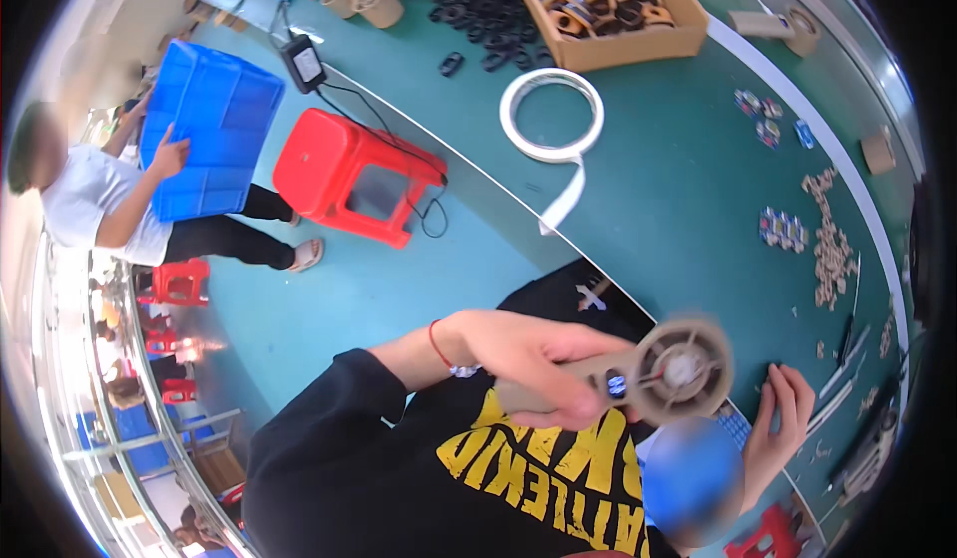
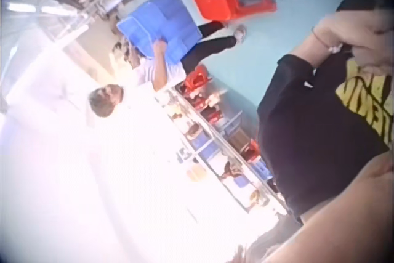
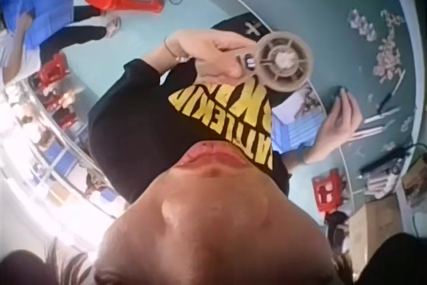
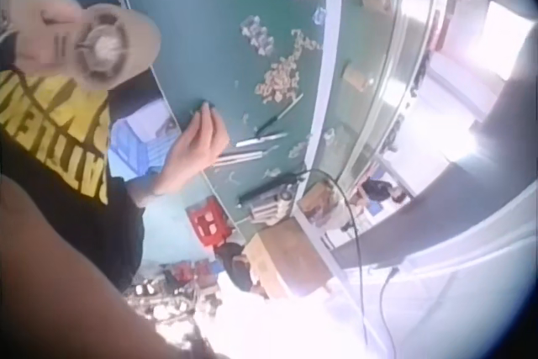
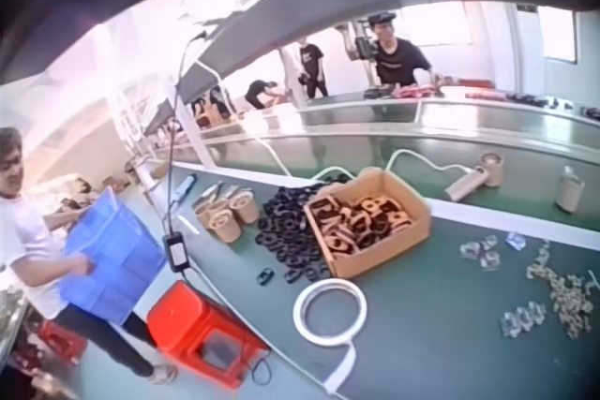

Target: Assembling components of a handheld portable fan, including installing the PCB, battery, and casing using an electric screwdriver.

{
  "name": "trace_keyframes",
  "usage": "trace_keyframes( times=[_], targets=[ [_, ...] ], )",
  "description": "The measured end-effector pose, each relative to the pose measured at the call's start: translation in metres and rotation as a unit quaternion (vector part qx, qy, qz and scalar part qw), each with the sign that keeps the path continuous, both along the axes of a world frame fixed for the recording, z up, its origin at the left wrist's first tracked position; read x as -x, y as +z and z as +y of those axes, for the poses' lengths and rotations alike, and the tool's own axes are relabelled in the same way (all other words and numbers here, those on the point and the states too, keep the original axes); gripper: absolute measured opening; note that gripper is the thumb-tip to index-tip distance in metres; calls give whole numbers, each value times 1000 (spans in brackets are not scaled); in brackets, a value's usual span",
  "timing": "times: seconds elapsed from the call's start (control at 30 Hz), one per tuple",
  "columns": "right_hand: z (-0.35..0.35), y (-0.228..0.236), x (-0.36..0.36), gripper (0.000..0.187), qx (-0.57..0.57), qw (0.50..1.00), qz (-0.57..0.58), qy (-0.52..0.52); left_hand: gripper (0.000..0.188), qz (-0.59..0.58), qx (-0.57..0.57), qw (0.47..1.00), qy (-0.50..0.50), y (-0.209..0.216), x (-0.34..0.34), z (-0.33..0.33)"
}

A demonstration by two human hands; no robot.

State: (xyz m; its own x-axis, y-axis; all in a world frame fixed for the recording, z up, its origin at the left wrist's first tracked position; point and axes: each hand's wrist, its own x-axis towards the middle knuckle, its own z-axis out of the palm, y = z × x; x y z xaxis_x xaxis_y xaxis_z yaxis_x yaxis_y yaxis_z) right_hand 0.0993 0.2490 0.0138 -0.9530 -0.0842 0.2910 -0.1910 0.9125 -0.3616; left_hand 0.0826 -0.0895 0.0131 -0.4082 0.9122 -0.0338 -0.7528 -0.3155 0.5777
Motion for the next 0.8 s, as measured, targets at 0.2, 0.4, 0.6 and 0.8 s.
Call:
trace_keyframes(
  times=[0.2, 0.4, 0.6, 0.8],
  targets=[
    [-2, 1, 13, 12, 115, 992, -32, -33, 54, -19, 67, 993, 95, 10, 26, 47],
    [-39, 29, 12, 32, 424, 904, -44, 34, 54, 16, 86, 988, 127, 3, 46, 69],
    [-70, 33, 41, 28, 394, 913, -48, 99, 60, 18, 112, 986, 121, 2, 44, 83],
    [-68, 36, 45, 28, 385, 914, -79, 101, 70, 52, 67, 989, 123, -2, 47, 84]
  ],
)
